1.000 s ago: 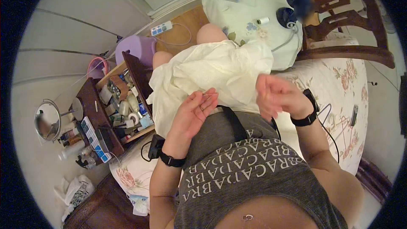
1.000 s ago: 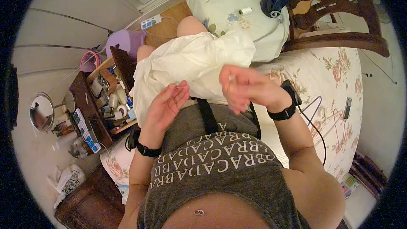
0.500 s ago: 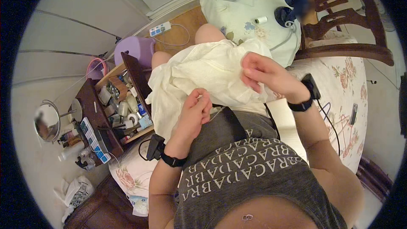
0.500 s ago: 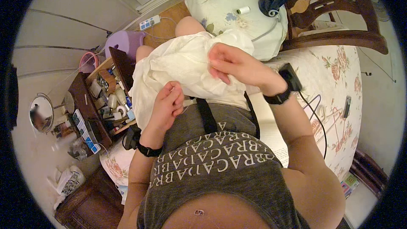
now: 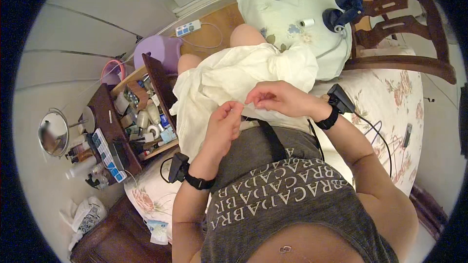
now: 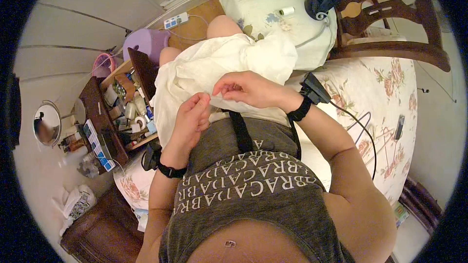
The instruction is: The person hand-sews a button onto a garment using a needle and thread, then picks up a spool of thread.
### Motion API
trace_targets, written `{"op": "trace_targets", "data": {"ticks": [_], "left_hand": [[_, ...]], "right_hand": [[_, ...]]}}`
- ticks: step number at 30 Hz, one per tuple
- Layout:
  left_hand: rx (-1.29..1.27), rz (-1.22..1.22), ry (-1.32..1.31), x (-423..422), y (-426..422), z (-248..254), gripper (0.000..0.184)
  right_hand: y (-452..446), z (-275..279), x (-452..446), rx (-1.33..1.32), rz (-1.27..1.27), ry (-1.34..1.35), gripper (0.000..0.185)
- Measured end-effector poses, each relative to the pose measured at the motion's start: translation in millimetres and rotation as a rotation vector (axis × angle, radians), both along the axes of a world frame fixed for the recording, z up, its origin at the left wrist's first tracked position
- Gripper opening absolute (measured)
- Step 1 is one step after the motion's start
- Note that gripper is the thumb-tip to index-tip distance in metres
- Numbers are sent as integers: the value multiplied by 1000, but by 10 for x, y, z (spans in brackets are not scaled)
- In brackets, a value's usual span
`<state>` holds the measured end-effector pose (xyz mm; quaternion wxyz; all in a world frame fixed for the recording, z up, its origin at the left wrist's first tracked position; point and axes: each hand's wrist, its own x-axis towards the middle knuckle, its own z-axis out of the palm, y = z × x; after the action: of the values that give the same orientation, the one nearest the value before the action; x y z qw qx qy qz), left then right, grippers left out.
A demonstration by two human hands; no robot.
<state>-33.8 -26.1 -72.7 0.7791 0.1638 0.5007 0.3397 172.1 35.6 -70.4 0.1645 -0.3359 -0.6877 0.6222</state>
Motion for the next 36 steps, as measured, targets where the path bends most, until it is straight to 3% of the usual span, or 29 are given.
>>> {"op": "trace_targets", "data": {"ticks": [5, 11, 13, 14, 16, 20, 22, 32, 34, 36], "left_hand": [[-7, -53, -37, -3, 35, -87, 20], [-82, -74, -178, -15, 64, -134, 20], [-59, -93, -92, 51, 58, -134, 19], [-40, -112, -7, 91, 49, -133, 19], [-49, -103, -18, 157, 32, -93, 17], [-65, -116, -84, 158, 41, -78, 16], [-77, -117, -110, 140, 56, -105, 17], [-149, -181, -221, -28, 69, -100, 24], [-213, -151, -307, -91, 78, -149, 26], [-277, -121, -393, -130, 91, -148, 27]], "right_hand": [[-36, -102, 51, 38, 39, 99, 16], [-132, -80, 44, -320, -63, 160, 13], [-135, -117, 61, -452, -35, 248, 16], [-136, -111, 64, -451, -36, 249, 16], [-150, -81, 69, -239, 21, 245, 17], [-199, 32, 27, -108, -6, 187, 14], [-218, 50, 4, 203, 20, 54, 10], [-245, 11, 229, 193, -217, 102, 8], [-261, -51, 325, -92, -268, 63, 8], [-287, -51, 376, -112, -320, 115, 9]]}}
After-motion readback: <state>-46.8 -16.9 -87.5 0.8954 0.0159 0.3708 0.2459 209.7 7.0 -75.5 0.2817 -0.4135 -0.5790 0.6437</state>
